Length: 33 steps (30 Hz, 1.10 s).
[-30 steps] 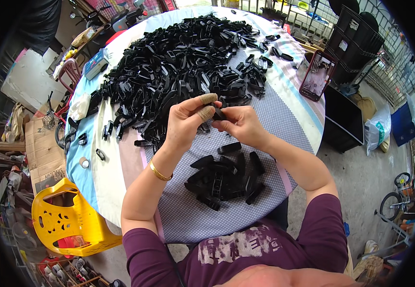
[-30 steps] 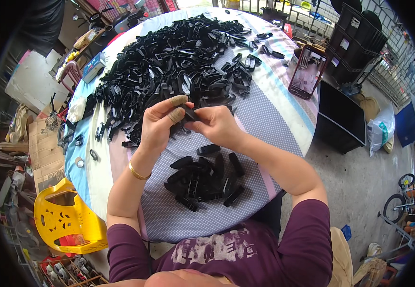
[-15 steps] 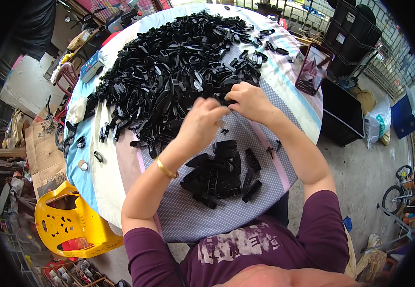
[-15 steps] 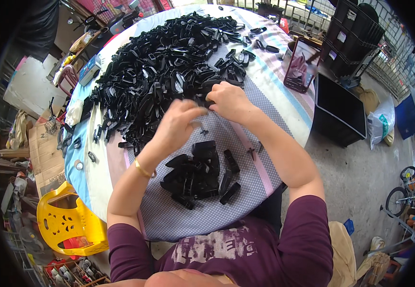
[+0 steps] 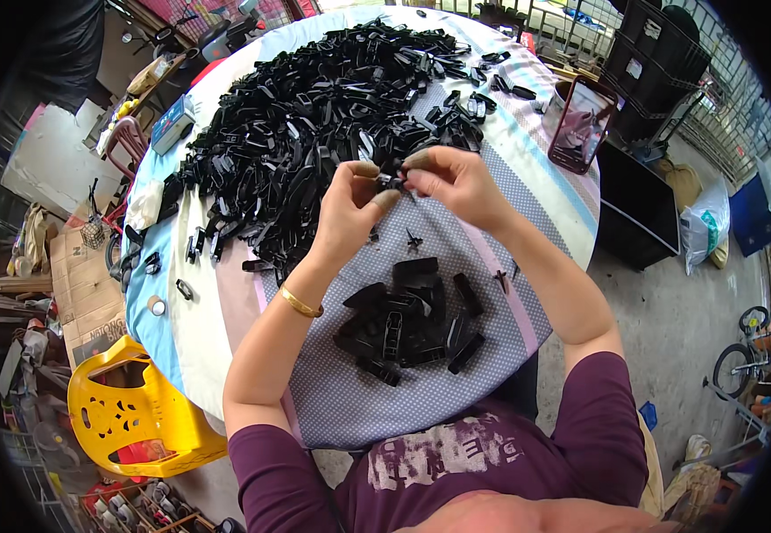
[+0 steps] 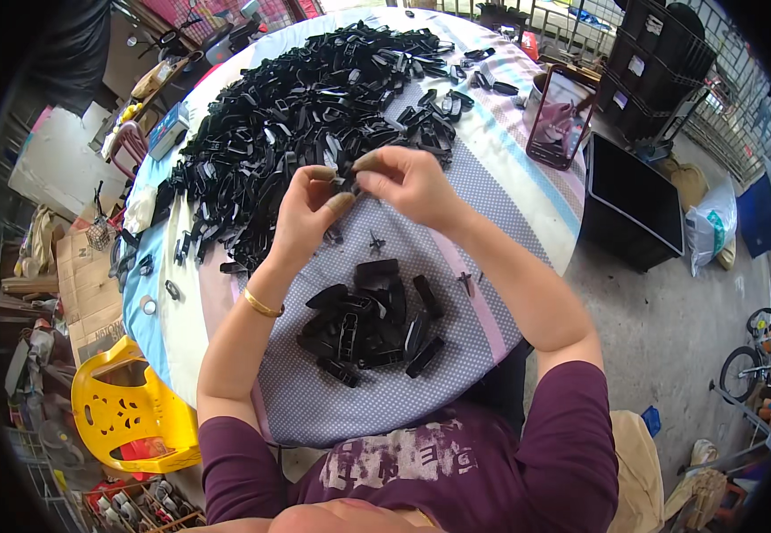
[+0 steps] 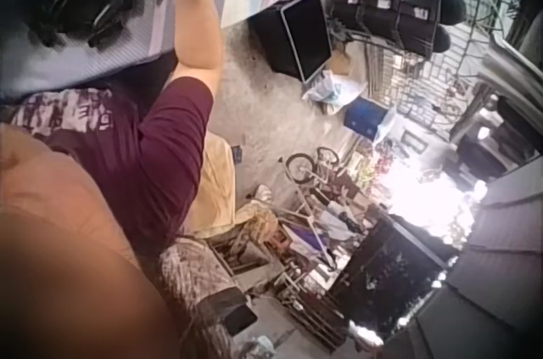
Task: Manually processing or assembling small black plastic components at a table.
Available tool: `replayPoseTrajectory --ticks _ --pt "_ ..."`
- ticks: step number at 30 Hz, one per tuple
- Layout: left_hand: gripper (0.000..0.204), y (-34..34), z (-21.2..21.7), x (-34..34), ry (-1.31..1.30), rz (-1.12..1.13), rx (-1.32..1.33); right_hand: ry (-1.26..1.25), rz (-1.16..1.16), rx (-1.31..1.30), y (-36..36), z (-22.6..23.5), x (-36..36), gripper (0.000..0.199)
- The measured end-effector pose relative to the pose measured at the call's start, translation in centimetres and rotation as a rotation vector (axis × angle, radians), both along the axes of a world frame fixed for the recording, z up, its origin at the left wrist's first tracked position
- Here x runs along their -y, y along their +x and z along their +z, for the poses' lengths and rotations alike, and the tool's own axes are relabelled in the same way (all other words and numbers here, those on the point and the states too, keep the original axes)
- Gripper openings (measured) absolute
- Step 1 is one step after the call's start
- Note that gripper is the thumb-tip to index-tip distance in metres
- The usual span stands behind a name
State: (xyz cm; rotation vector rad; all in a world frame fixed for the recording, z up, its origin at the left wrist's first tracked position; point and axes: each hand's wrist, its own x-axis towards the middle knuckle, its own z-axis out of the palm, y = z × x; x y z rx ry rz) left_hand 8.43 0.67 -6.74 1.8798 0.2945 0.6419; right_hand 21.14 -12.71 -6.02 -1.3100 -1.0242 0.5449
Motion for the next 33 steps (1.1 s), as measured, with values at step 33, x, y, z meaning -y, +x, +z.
replayPoseTrajectory --ticks 33 --pt "0.021 -2.3 1.7 0.7 -0.372 -0.174 0.166 -0.073 -0.086 0.33 -3.1 -0.9 0.1 0.024"
